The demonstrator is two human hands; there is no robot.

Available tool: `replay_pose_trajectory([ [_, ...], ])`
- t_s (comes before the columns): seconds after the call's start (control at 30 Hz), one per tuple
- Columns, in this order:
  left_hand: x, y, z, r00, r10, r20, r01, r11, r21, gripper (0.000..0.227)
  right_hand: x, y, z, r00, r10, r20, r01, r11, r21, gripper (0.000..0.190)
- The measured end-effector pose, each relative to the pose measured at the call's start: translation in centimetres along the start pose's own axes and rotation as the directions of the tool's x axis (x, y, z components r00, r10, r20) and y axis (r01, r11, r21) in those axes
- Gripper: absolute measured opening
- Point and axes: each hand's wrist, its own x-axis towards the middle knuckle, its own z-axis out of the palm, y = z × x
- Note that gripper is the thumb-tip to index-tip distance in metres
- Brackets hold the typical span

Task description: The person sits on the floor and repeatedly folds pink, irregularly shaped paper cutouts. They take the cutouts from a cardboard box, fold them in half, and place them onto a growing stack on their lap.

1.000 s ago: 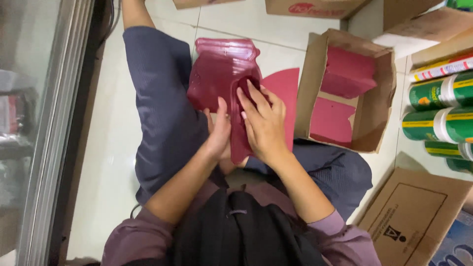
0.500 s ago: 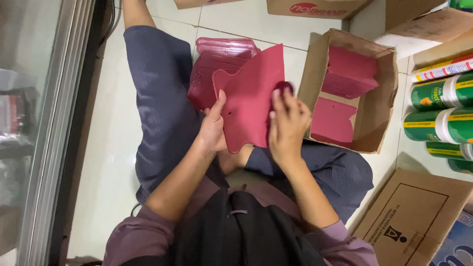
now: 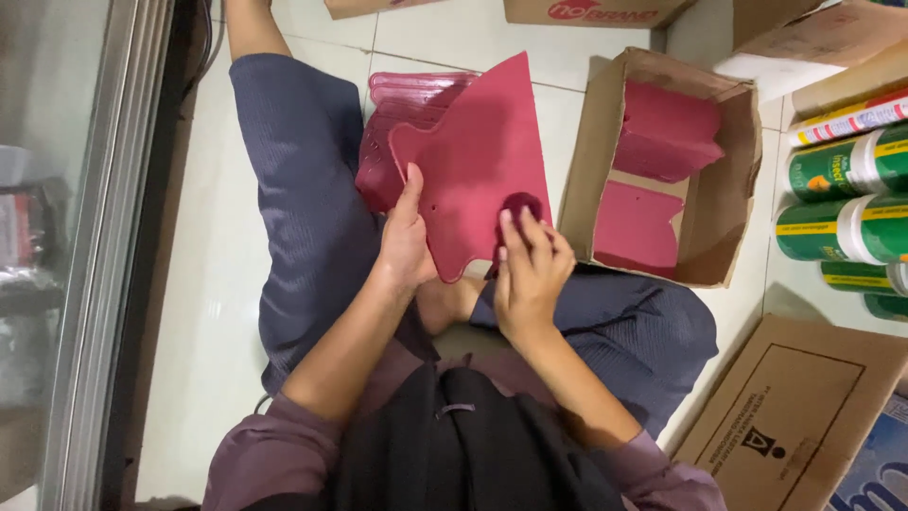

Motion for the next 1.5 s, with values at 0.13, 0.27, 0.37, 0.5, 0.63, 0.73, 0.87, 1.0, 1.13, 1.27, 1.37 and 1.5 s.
replay_pose_trajectory([
  [0.13,0.4,-0.8,0.3,0.999,0.025,-0.046,-0.026,1.0,-0.013,0.103,-1.1,-3.0,-0.2,0.995,0.001,-0.098,-0.003,1.0,-0.019,0.031],
  [0.27,2.2,-0.6,-1.9,0.993,-0.092,0.071,0.093,0.996,0.001,0.079,-2.8,-2.4,1.2,0.992,-0.12,-0.032,0.122,0.989,0.083,0.031],
  [0.37,2.9,1.2,-3.3,0.982,-0.112,0.15,0.114,0.993,-0.01,0.07,-3.1,1.9,1.5,0.994,-0.11,-0.016,0.11,0.993,0.044,0.034],
  [0.5,3.7,3.2,-5.7,0.993,0.017,0.12,-0.019,1.0,0.015,0.047,-1.6,7.9,0.5,0.96,0.226,0.168,-0.236,0.971,0.045,0.042],
  [0.63,3.7,3.5,-7.0,0.924,0.297,0.241,-0.37,0.851,0.373,0.048,-0.5,8.2,-1.1,0.451,0.644,0.618,-0.866,0.146,0.479,0.031],
  [0.73,1.8,3.9,-6.4,0.673,0.277,0.686,-0.735,0.357,0.577,0.023,0.1,7.1,-2.1,0.132,0.497,0.858,-0.868,-0.359,0.342,0.033],
  [0.87,-0.6,3.6,-5.1,0.392,0.046,0.919,-0.92,0.038,0.391,0.031,0.4,7.8,-2.5,0.076,0.308,0.948,-0.738,-0.623,0.261,0.063],
  [1.0,-1.3,2.8,-4.4,0.601,0.356,0.716,-0.798,0.223,0.559,0.031,0.7,9.6,-1.9,0.43,0.404,0.807,-0.749,-0.34,0.569,0.019],
  [1.13,4.0,-0.1,-10.2,0.963,0.031,0.266,-0.146,0.893,0.425,0.058,1.3,9.2,-3.0,0.577,0.378,0.724,-0.75,-0.106,0.653,0.01],
  [1.27,5.2,-1.5,-11.0,0.97,-0.219,0.108,0.175,0.932,0.318,0.068,4.2,6.2,-4.2,0.649,0.453,0.612,-0.754,0.274,0.597,0.009],
  [1.37,4.8,-1.7,-10.5,0.984,-0.177,0.033,0.156,0.933,0.325,0.085,4.7,4.1,-4.2,0.607,0.704,0.369,-0.743,0.337,0.578,0.02],
  [1.5,0.8,-2.0,-4.6,0.998,-0.043,-0.047,0.056,0.94,0.337,0.109,3.2,-1.8,-4.3,0.88,0.397,0.26,-0.47,0.653,0.594,0.04],
])
